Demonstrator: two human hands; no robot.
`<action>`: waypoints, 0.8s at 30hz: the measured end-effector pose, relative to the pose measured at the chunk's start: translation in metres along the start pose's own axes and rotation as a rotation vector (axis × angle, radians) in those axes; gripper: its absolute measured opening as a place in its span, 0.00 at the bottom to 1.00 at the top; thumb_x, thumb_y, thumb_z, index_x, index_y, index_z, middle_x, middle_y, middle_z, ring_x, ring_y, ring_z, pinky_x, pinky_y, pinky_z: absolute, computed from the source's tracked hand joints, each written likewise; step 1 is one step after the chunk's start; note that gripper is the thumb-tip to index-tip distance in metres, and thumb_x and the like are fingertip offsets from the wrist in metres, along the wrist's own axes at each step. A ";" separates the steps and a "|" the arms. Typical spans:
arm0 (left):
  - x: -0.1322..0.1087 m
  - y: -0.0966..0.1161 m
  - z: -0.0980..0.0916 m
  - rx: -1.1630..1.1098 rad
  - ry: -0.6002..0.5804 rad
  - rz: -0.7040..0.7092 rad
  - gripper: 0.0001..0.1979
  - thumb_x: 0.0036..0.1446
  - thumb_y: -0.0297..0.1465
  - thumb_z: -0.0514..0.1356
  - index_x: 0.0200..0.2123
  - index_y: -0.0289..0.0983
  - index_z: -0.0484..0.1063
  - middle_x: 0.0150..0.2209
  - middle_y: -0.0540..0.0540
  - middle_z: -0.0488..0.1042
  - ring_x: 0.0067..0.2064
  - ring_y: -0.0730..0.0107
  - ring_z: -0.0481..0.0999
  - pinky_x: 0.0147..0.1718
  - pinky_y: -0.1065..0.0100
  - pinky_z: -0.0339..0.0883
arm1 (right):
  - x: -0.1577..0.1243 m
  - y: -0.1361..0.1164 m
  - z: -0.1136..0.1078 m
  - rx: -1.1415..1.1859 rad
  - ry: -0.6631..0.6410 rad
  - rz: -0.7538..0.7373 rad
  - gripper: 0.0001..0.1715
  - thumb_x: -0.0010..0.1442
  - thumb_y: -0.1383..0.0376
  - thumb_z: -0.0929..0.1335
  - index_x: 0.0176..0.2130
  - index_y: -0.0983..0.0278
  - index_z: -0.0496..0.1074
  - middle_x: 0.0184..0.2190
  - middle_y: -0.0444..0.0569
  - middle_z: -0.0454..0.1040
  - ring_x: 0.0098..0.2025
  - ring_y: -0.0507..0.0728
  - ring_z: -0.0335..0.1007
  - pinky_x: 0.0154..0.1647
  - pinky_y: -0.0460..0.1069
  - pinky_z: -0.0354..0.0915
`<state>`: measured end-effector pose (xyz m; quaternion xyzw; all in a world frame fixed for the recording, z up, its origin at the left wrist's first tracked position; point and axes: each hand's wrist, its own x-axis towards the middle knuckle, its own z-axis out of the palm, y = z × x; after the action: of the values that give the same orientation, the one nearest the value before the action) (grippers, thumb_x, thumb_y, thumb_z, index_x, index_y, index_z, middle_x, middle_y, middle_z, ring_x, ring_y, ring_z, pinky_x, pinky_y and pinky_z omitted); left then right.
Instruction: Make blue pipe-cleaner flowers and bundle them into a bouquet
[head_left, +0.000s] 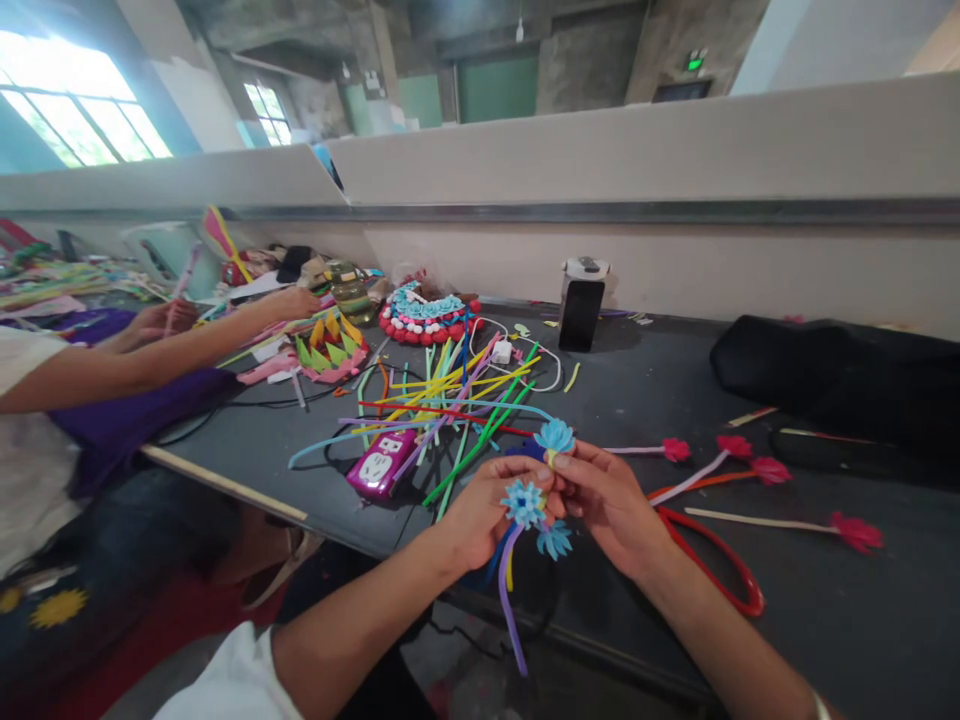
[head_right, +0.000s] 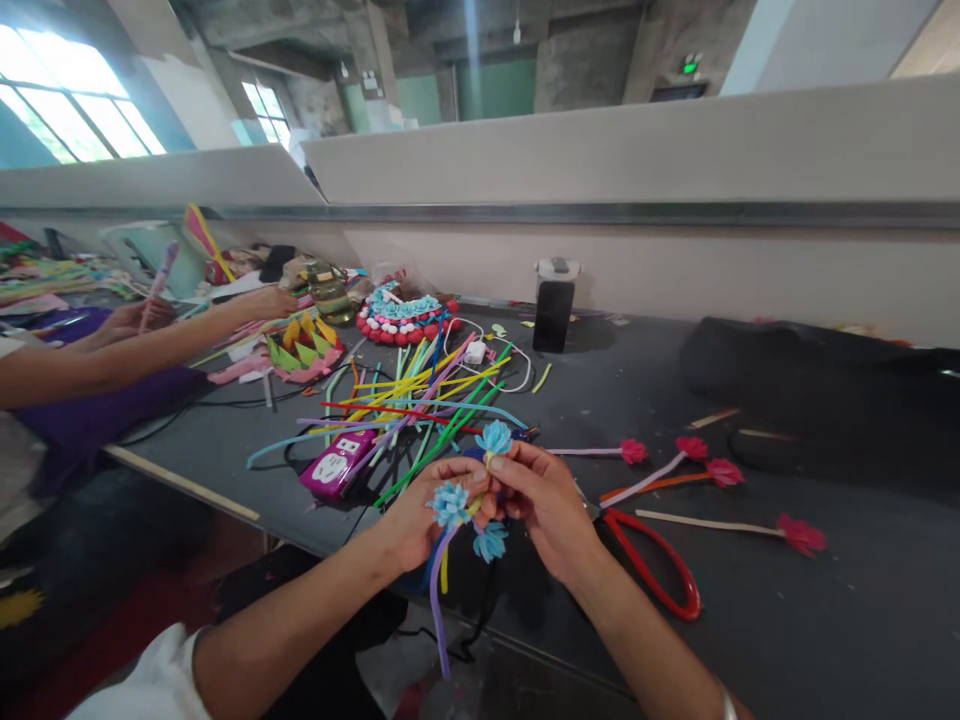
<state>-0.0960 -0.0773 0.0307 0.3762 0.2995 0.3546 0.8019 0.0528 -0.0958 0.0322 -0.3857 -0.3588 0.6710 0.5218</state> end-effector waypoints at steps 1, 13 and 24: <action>0.000 0.000 0.000 0.002 0.011 -0.004 0.12 0.48 0.35 0.67 0.27 0.30 0.75 0.23 0.43 0.75 0.23 0.73 0.72 0.27 0.71 0.66 | 0.000 0.000 0.000 -0.011 0.004 0.002 0.13 0.51 0.58 0.73 0.31 0.65 0.71 0.19 0.42 0.70 0.19 0.49 0.64 0.19 0.43 0.53; 0.000 0.002 -0.001 -0.060 -0.041 -0.043 0.12 0.49 0.35 0.66 0.27 0.30 0.75 0.20 0.46 0.73 0.21 0.75 0.70 0.31 0.70 0.66 | 0.002 0.002 -0.005 0.036 0.005 0.021 0.14 0.50 0.59 0.74 0.25 0.65 0.72 0.19 0.41 0.68 0.18 0.46 0.59 0.18 0.43 0.52; 0.000 0.001 0.001 -0.082 -0.053 -0.094 0.13 0.46 0.35 0.68 0.25 0.31 0.73 0.19 0.47 0.72 0.21 0.74 0.70 0.30 0.69 0.66 | 0.000 0.001 0.001 0.047 -0.006 0.037 0.12 0.51 0.61 0.73 0.25 0.64 0.69 0.17 0.40 0.68 0.16 0.48 0.62 0.17 0.44 0.56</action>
<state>-0.0953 -0.0771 0.0323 0.3380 0.2809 0.3182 0.8400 0.0515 -0.0965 0.0322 -0.3778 -0.3374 0.6900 0.5170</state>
